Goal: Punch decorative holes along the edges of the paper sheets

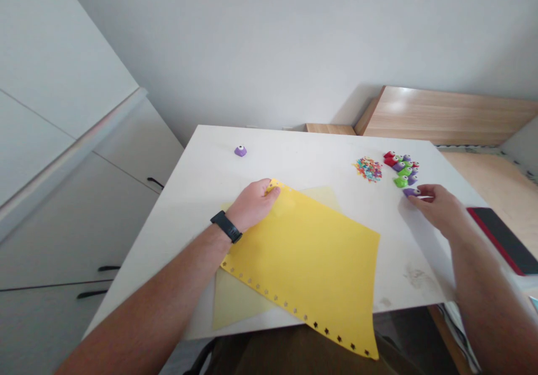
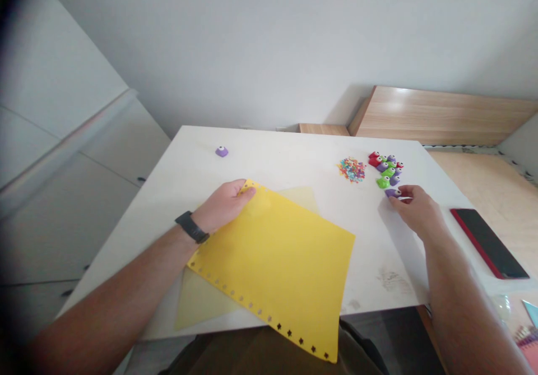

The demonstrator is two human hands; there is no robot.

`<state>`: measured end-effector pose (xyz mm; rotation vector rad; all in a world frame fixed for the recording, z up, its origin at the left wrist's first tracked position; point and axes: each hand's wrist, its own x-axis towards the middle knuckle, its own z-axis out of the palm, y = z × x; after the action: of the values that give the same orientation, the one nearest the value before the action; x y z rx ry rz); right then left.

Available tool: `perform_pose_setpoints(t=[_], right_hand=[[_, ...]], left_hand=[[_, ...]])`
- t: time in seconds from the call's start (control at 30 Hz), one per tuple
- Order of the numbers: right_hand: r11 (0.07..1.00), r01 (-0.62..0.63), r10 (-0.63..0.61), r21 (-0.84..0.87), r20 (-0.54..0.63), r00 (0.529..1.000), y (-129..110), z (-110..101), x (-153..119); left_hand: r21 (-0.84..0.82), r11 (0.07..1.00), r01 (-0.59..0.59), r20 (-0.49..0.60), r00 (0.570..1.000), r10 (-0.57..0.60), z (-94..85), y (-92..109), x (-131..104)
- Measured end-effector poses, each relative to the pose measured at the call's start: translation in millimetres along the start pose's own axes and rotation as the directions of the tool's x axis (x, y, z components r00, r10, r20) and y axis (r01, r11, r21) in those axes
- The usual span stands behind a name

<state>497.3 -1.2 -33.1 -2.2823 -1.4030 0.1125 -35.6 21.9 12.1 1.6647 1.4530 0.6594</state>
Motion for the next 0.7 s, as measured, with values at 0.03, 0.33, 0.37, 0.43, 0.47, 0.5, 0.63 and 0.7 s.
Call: perform_pose_setpoints(t=[0.03,0.33,0.37,0.43,0.47,0.5,0.63,0.7], right_hand=[[1.0,0.007,-0.006,-0.022,0.019,1.0,0,0,1],[0.999,-0.013,0.013,0.029,-0.006,1.0,-14,8,13],[1.0,-0.012,0.012,0.015,-0.01,1.0,-15,8,14],[1.0,-0.006,0.006,-0.025,-0.008,1.0,-19,9,16],[0.999,-0.004,0.004,-0.045,-0.008,1.0,-21,9,17],[0.998,-0.004,0.003,-0.061,-0.008,1.0,-22,10,17],[0.995,-0.013,0.011,-0.101,-0.025,1.0,-32,11,18],[0.989,0.002,-0.011,-0.148,-0.059,0.998,-38,12,16]], left_hand=[[0.012,1.0,0.003,0.006,1.0,-0.003,0.0,0,0],[0.058,0.998,-0.007,0.013,1.0,0.006,-0.9,-1,1],[0.06,0.998,-0.009,0.012,1.0,0.008,-1.1,-2,1],[0.065,0.998,-0.016,0.012,1.0,0.015,-1.4,-2,1],[0.067,0.998,-0.02,0.012,1.0,0.02,-1.5,-2,1],[0.069,0.997,-0.025,0.012,1.0,0.024,-1.5,-3,1],[0.071,0.997,-0.032,0.011,0.999,0.031,-1.4,-3,1],[0.068,0.997,-0.034,0.01,0.999,0.033,-1.4,-3,1]])
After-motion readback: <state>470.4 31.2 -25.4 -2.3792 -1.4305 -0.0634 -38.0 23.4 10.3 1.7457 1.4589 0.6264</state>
